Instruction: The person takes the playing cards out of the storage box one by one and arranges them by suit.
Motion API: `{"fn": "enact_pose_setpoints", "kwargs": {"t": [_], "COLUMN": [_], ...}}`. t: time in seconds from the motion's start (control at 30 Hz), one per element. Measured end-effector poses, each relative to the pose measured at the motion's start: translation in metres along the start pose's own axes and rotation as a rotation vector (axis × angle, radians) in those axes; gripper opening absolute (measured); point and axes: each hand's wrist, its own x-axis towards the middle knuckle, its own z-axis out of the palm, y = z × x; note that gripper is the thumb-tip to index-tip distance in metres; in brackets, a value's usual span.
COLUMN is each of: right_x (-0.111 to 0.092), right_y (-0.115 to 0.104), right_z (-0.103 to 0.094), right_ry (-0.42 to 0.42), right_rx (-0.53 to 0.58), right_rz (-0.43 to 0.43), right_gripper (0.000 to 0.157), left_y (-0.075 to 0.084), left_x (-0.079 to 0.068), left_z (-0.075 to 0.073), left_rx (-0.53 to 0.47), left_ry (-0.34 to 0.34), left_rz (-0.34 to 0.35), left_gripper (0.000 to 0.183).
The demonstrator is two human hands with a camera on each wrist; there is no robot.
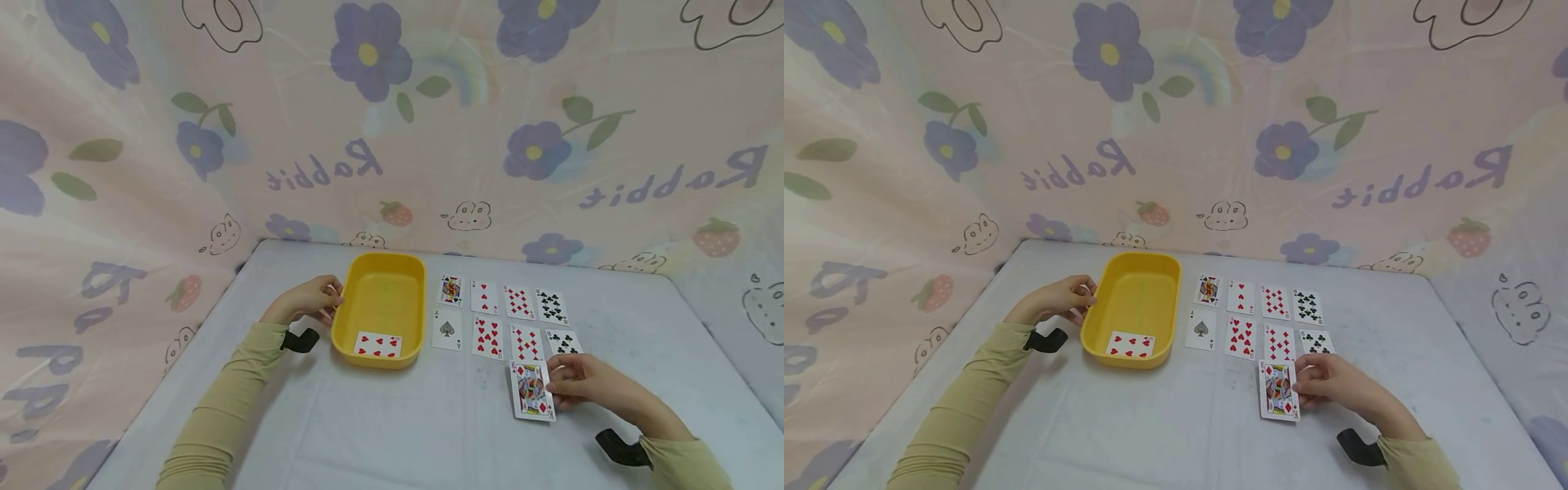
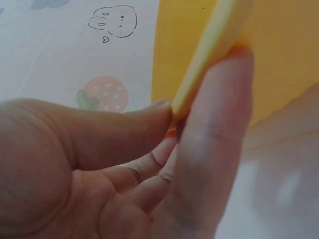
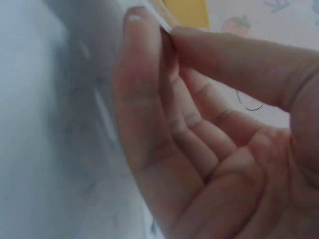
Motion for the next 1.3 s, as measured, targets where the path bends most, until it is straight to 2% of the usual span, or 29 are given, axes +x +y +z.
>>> {"fn": "enact_pose_setpoints", "kwargs": {"t": [0.13,0.27,0.5,0.8,1.1,1.23,1.3], "right_x": [-0.005,-0.005,-0.004,-0.007,-0.011,-0.012,-0.007], "right_y": [0.008,0.011,0.012,0.010,0.006,-0.009,-0.024], "right_z": [0.001,0.002,0.004,0.005,0.004,0.001,-0.001], "right_ry": [-0.035,-0.004,0.087,0.125,0.134,0.153,0.149], "right_rx": [0.054,0.060,0.006,-0.070,-0.086,-0.161,-0.207], "right_rz": [0.013,0.048,0.152,0.178,0.157,0.138,0.077], "right_gripper": [0.032,0.032,0.033,0.030,0.028,0.030,0.032], "left_y": [-0.001,-0.002,-0.002,-0.002,0.000,0.001,0.001], "left_x": [0.001,0.000,-0.001,-0.001,0.000,0.000,0.000], "left_z": [-0.001,-0.001,0.001,0.001,0.001,0.001,0.001], "left_rx": [0.001,0.008,0.014,0.011,0.025,0.020,0.013], "left_ry": [0.003,0.009,0.016,0.015,0.011,0.010,0.012], "left_rz": [0.008,0.007,-0.003,0.000,-0.002,-0.003,-0.005], "left_gripper": [0.020,0.019,0.018,0.017,0.019,0.017,0.016]}}
